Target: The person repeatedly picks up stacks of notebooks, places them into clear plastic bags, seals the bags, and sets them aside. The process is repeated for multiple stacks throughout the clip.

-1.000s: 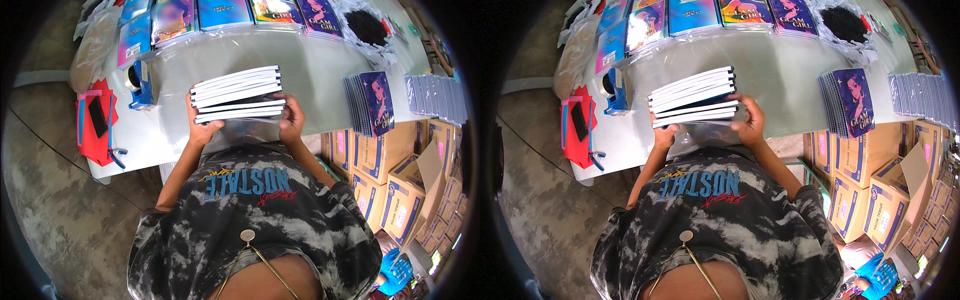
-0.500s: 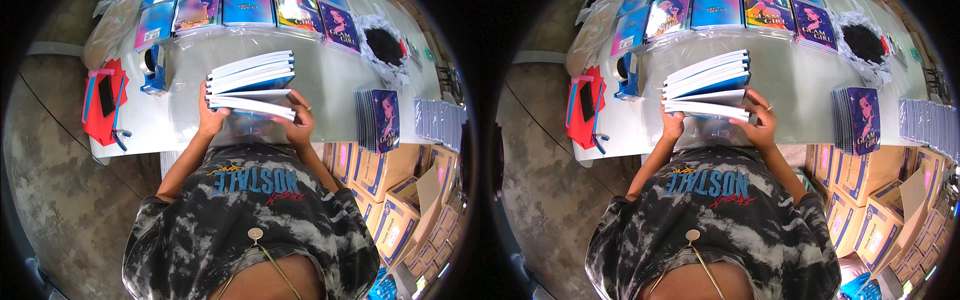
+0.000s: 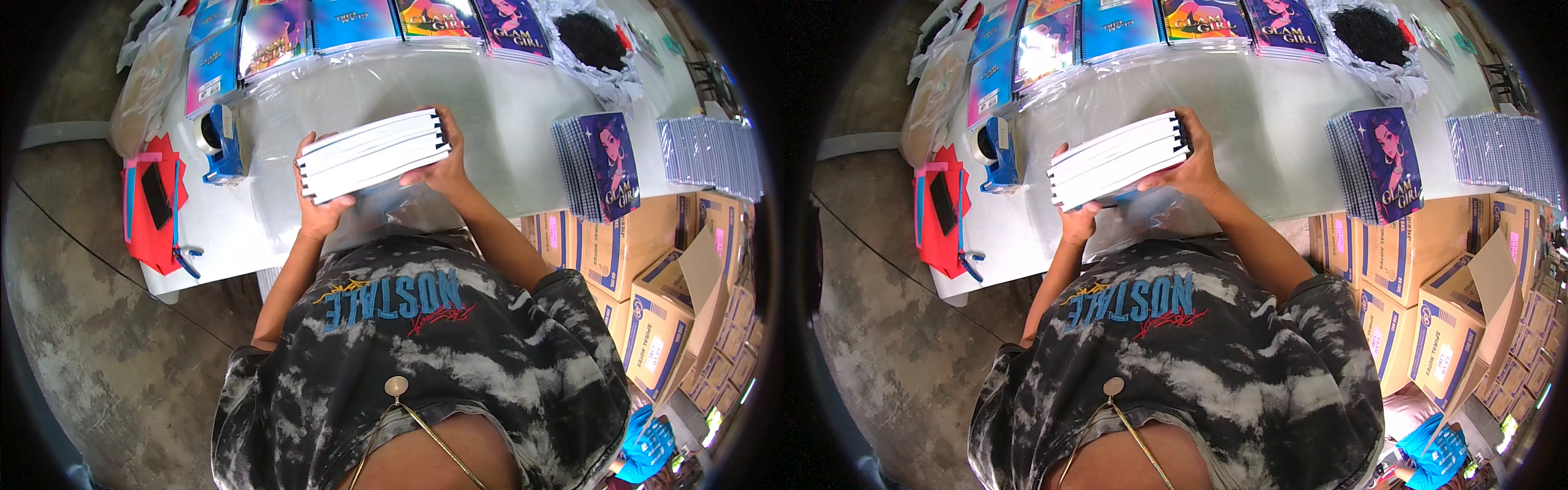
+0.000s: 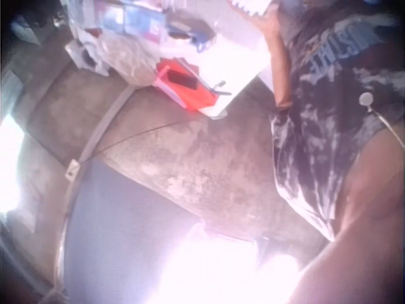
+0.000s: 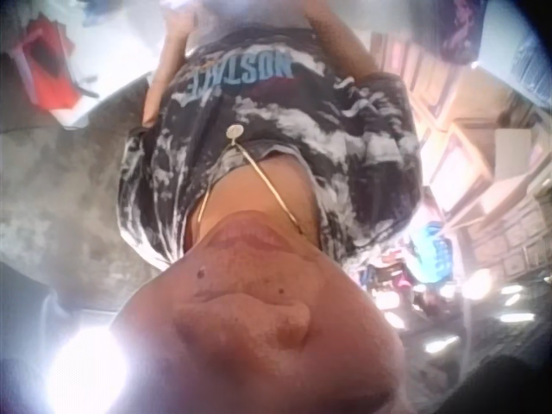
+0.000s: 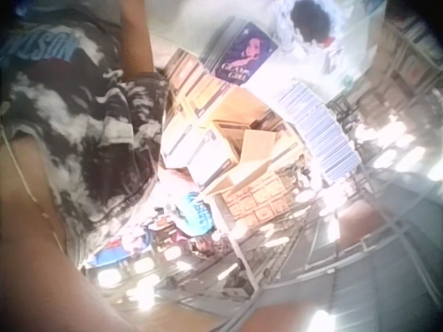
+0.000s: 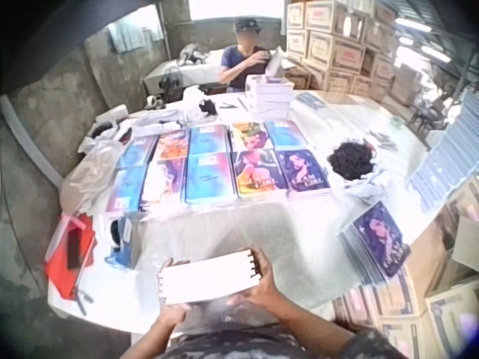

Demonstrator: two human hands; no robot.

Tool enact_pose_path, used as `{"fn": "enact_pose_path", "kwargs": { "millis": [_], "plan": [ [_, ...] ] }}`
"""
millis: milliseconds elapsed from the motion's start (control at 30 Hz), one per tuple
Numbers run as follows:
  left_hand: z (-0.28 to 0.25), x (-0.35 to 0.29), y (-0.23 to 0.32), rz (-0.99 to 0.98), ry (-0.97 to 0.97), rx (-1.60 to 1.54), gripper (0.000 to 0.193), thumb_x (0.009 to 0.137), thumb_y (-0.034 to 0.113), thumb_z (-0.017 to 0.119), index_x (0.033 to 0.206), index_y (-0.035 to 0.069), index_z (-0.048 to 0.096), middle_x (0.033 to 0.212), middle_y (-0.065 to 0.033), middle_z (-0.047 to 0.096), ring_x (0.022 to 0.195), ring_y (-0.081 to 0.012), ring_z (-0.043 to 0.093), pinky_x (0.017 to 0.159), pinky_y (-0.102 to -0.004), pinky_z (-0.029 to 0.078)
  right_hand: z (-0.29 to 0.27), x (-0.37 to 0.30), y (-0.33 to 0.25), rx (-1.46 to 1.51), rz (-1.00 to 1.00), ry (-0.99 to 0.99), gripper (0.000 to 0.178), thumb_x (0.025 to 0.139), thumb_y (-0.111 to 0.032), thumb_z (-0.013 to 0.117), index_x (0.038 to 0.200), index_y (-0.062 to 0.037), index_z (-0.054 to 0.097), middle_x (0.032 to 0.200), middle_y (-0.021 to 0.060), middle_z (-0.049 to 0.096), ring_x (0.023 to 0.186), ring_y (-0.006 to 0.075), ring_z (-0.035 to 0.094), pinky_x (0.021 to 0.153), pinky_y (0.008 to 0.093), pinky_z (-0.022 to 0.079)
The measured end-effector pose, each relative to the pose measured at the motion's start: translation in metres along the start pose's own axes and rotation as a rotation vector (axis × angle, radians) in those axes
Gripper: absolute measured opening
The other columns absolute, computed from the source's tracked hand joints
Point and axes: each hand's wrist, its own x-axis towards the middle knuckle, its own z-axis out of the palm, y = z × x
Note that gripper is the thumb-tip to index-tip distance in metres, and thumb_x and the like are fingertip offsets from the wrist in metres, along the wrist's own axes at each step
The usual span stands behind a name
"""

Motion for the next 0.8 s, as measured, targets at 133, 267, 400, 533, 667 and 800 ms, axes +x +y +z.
{"fn": "enact_pose_path", "kwargs": {
  "millis": [133,267,400,533,667,800],
  "plan": [
    [-0.014,0.008,0.007,-0.058,-0.098,-0.018,0.113,0.064,0.049,0.076,0.141,0.001,0.008,0.140,-0.0205,0.027,0.128,-0.0309,0.032,0.102,-0.0416,0.030,-0.002,0.005,0.001,0.122,0.021,-0.068,0.105,0.037,-0.049,0.088,0.119,-0.0013,0.042,0.106,0.0075,0.055,0.100,0.0177,0.054,0.088,0.0313,0.042],
    [-0.001,0.002,0.007,-0.075,0.025,-0.079,0.103,0.067,0.042,0.074,0.137,-0.002,0.013,0.138,-0.0196,0.029,0.125,-0.0288,0.034,0.102,-0.0402,0.029,0.008,0.002,0.005,0.199,-0.047,-0.013,0.109,0.038,-0.049,0.087,0.124,-0.0001,0.039,0.114,0.0108,0.053,0.107,0.0203,0.051,0.092,0.0338,0.040],
    [-0.017,-0.007,-0.026,-0.065,0.035,0.121,0.087,0.060,0.037,0.082,0.123,-0.002,0.035,0.123,-0.0164,0.047,0.111,-0.0208,0.048,0.091,-0.0353,0.041,0.004,-0.007,0.022,-0.064,-0.044,-0.004,0.102,0.040,-0.049,0.087,0.117,0.0011,0.043,0.109,0.0107,0.056,0.099,0.0199,0.056,0.086,0.0324,0.045],
    [-0.023,0.009,-0.002,0.072,-0.029,0.204,0.080,0.052,0.032,0.088,0.111,-0.002,0.047,0.107,-0.0128,0.059,0.094,-0.0181,0.059,0.081,-0.0315,0.048,-0.002,-0.004,0.018,-0.310,-0.273,-0.011,0.090,0.040,-0.044,0.089,0.107,0.0014,0.048,0.098,0.0097,0.061,0.086,0.0180,0.061,0.077,0.0296,0.049],
    [-0.018,0.004,-0.020,0.096,-0.127,0.433,0.080,0.055,0.028,0.086,0.116,-0.002,0.045,0.109,-0.0129,0.059,0.097,-0.0224,0.060,0.083,-0.0331,0.048,-0.010,-0.017,0.022,-0.345,-0.199,-0.072,0.088,0.041,-0.038,0.090,0.109,-0.0003,0.050,0.102,0.0115,0.061,0.087,0.0208,0.061,0.079,0.0322,0.050],
    [-0.031,-0.023,-0.111,-0.039,-0.267,0.532,0.058,0.062,0.024,0.082,0.110,0.004,0.057,0.105,-0.0115,0.063,0.097,-0.0234,0.060,0.083,-0.0339,0.048,-0.027,-0.039,0.090,-0.575,-0.084,-0.210,0.075,0.047,-0.027,0.089,0.108,0.0001,0.055,0.100,0.0105,0.063,0.087,0.0225,0.062,0.081,0.0343,0.050]
  ]
}}
